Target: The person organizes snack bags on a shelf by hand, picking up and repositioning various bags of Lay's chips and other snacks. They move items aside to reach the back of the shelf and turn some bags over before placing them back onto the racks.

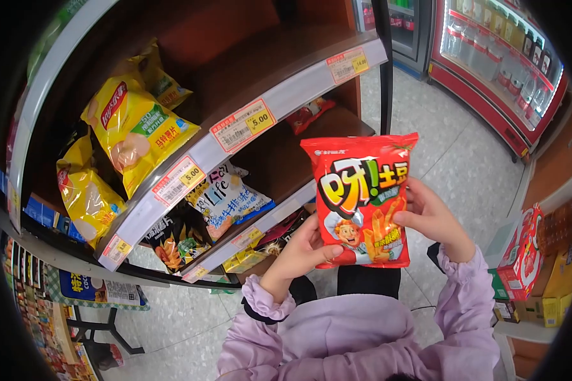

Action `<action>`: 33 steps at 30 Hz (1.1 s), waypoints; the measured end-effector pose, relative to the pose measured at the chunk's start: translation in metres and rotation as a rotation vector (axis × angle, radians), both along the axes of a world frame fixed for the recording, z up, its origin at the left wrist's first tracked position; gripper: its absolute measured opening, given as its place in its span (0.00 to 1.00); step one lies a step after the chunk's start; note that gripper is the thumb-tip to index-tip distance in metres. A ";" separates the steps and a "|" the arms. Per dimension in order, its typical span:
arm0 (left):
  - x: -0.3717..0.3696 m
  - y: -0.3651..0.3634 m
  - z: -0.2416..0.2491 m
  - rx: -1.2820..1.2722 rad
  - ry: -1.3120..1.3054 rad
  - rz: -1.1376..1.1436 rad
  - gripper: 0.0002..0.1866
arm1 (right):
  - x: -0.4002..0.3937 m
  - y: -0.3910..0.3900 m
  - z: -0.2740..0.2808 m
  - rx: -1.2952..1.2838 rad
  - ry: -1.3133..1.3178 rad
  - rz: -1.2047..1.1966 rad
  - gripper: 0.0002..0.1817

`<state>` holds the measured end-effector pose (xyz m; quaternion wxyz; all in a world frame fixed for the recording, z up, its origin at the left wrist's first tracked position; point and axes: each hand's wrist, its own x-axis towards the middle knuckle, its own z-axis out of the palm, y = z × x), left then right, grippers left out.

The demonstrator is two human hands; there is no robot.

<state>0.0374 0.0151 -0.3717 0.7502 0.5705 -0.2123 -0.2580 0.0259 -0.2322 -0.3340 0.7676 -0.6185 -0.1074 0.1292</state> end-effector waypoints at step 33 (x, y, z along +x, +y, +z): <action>0.016 0.000 -0.002 -0.126 0.160 0.136 0.27 | 0.023 -0.012 0.004 -0.282 0.102 0.066 0.44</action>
